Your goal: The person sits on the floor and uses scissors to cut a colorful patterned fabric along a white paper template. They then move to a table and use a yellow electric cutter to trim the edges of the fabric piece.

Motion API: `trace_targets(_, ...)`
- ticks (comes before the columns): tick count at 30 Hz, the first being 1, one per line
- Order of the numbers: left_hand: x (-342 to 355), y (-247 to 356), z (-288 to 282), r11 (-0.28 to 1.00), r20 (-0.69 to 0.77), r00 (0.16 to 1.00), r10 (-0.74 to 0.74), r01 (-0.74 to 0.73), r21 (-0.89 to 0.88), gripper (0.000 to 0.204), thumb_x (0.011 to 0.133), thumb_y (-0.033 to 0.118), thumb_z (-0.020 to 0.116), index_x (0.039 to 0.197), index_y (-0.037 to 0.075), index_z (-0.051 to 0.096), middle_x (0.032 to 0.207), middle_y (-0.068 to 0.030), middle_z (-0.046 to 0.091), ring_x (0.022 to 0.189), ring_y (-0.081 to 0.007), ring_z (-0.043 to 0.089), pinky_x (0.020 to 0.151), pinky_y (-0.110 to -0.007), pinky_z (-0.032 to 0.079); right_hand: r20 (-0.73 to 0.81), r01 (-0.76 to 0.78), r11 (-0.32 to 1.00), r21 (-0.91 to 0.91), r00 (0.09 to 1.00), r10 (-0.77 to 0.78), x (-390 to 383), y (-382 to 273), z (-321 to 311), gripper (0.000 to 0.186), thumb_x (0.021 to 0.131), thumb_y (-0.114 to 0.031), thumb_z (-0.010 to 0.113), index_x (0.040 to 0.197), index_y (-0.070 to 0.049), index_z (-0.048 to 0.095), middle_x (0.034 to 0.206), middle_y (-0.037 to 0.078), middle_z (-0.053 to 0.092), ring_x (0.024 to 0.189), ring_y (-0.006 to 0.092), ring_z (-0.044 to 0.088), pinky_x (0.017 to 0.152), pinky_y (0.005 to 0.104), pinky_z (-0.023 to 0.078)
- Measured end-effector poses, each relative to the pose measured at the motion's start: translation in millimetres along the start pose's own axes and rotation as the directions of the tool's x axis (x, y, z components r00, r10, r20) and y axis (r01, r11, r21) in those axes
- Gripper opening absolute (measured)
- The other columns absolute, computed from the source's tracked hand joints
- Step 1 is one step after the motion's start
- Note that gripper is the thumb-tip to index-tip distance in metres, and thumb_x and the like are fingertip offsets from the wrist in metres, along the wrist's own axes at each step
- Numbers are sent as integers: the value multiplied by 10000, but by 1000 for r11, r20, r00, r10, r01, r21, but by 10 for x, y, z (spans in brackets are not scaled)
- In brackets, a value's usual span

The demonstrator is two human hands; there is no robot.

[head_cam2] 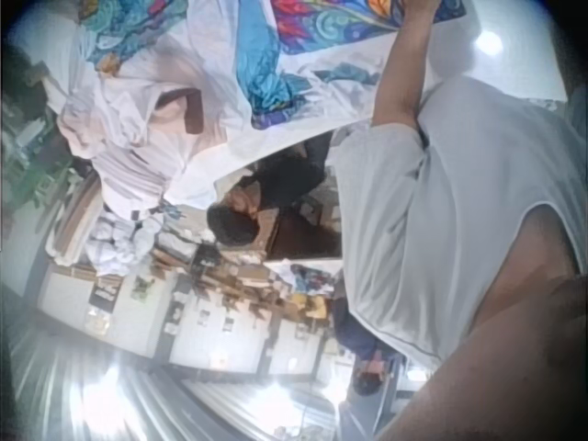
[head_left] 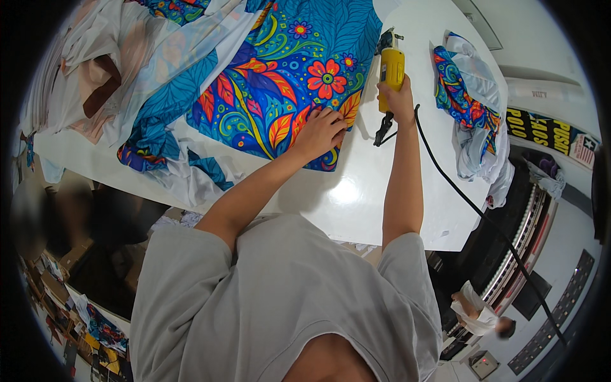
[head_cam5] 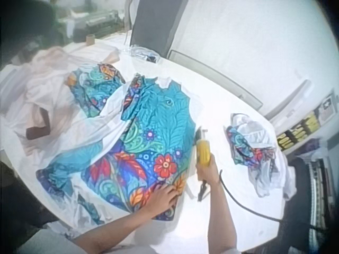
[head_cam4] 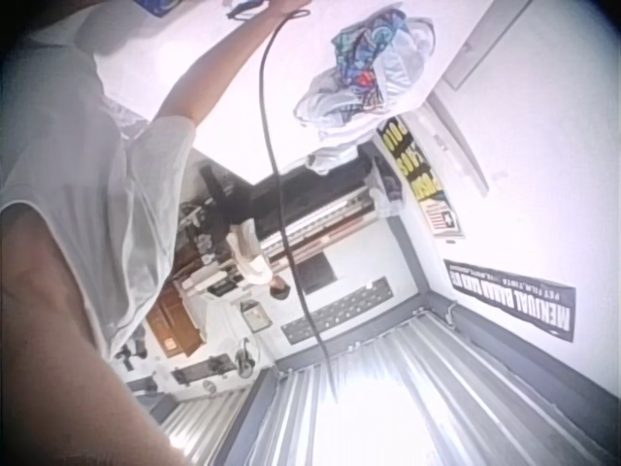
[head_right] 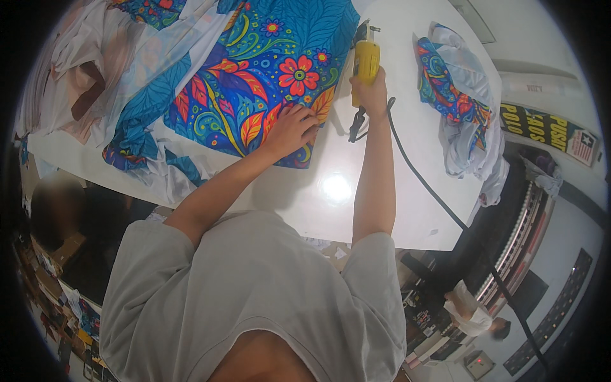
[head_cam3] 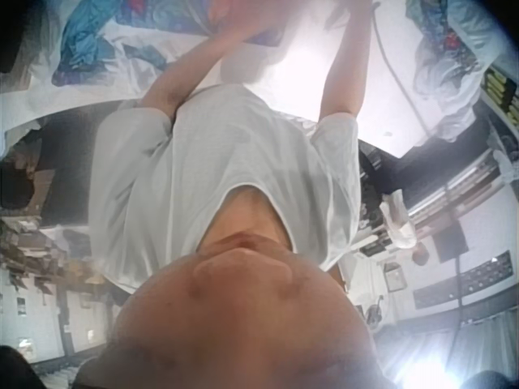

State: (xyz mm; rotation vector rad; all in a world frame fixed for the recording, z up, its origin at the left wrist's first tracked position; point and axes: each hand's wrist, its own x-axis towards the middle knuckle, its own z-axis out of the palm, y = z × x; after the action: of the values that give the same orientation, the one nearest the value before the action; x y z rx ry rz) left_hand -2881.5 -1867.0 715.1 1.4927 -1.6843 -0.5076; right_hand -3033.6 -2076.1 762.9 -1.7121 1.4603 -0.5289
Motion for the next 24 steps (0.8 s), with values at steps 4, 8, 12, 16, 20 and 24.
trace_targets(4,5,-8,14,999,-3,1000,2,-2,-32,205,815,180,704,1004,115,657,1068,-38,601,1077,-253,543,932,-431,415,7,2,1000,5,1000,-2,194,-75,-21,690,797,-99,733,1365,40,367,967,161,630,689,227,663,561,348,552)
trace_targets(8,11,47,2,1000,-77,997,21,-19,19,170,804,142,706,962,101,660,1036,-35,606,1029,-245,557,897,-408,417,14,-98,993,71,995,97,468,-254,-181,647,795,-121,727,1333,32,402,954,161,632,699,247,677,553,355,550)
trace_targets(12,-27,32,47,997,-111,994,15,-7,73,219,798,157,708,1003,99,660,1062,-52,595,1059,-267,548,897,-431,416,119,-161,960,229,983,136,685,-249,-499,566,788,-147,719,1264,30,467,930,154,637,686,258,679,547,360,548)
trace_targets(16,84,112,-24,991,-2,993,-117,117,67,253,799,191,711,1034,107,666,1081,-54,580,1079,-274,538,907,-475,406,-14,-76,980,185,997,79,580,216,-692,501,768,-92,713,1200,4,477,866,107,622,617,200,635,497,356,521)
trace_targets(20,703,80,185,968,10,999,53,-54,246,356,811,236,722,1099,54,616,1238,-125,548,1219,-284,491,1022,-505,351,-90,-84,968,236,990,108,100,631,-716,694,747,27,714,1355,-22,383,999,117,611,719,198,635,576,334,547)
trace_targets(24,1242,-130,575,814,115,993,38,-98,573,604,904,412,610,1364,32,519,1498,-208,397,1442,-337,304,1156,-629,183,-76,-40,949,313,995,67,-530,802,-851,682,774,26,688,1376,-27,372,1037,114,590,753,186,625,598,313,544)
